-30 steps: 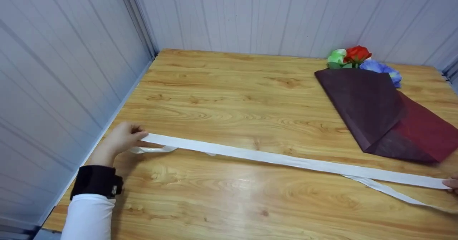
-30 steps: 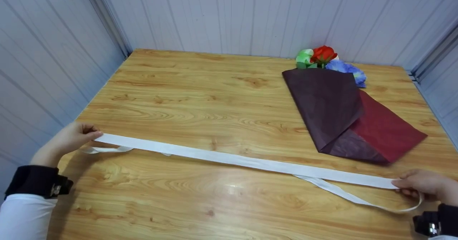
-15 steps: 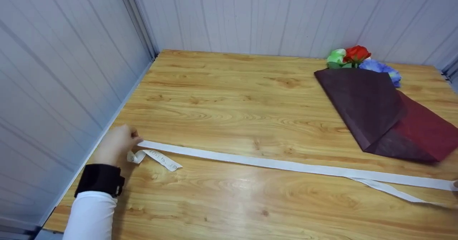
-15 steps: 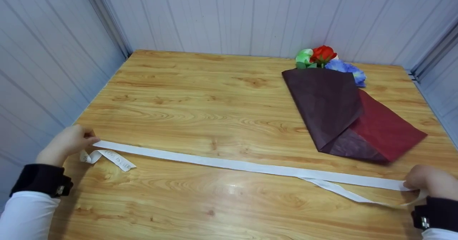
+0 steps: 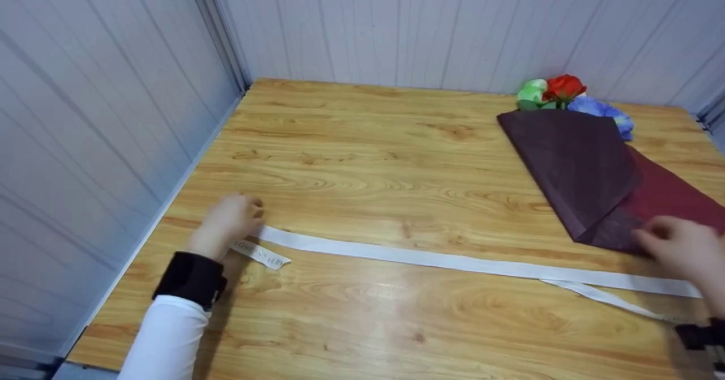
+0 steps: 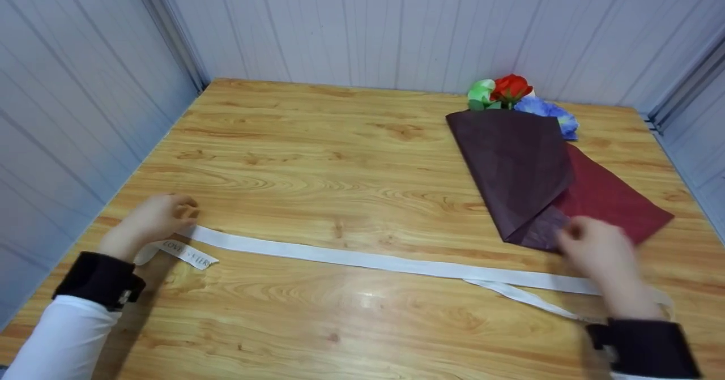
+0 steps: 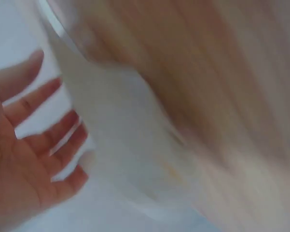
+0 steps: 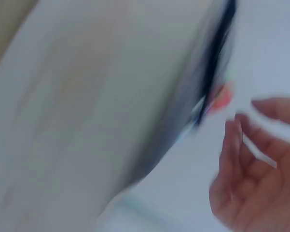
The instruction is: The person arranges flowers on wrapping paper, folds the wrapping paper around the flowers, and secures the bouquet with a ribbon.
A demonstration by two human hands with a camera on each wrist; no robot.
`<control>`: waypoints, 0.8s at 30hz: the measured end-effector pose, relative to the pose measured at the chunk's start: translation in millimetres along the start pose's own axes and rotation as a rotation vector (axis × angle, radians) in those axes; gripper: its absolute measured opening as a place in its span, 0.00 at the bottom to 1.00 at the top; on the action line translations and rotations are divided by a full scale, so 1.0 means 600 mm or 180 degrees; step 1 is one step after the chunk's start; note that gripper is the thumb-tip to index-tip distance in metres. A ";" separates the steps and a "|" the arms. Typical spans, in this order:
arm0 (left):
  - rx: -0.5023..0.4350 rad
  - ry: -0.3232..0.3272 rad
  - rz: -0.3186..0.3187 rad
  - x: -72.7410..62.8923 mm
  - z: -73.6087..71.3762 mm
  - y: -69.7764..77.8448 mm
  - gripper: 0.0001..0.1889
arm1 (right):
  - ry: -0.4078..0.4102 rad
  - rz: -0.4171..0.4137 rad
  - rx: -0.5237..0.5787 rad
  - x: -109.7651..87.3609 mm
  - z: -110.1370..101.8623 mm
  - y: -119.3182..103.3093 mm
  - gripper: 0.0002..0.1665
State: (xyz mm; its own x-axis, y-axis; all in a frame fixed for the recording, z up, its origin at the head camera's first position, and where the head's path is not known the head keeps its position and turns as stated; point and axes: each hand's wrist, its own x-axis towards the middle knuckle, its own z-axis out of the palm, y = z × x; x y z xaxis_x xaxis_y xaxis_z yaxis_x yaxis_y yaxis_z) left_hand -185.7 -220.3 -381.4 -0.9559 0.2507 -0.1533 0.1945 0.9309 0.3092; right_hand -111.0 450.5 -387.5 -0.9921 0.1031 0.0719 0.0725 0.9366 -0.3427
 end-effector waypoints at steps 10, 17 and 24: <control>-0.0272 -0.0691 0.1049 0.013 0.048 0.112 0.13 | -0.0957 -0.1755 0.0037 -0.021 0.094 -0.157 0.10; -0.0238 -0.0773 0.1030 0.018 0.055 0.121 0.08 | -0.1317 -0.1747 0.0341 -0.016 0.092 -0.149 0.12; -0.0188 -0.0712 0.0959 0.019 0.060 0.125 0.08 | -0.1414 -0.1521 0.0366 -0.014 0.078 -0.137 0.10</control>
State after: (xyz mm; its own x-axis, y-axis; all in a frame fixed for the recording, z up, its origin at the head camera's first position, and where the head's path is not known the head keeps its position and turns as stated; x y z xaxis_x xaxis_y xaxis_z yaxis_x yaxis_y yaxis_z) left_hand -173.9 -137.8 -393.8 -0.7846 0.5689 -0.2464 0.4403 0.7912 0.4244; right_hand -113.1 357.0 -403.6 -0.8622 -0.4857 -0.1439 -0.3730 0.8009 -0.4684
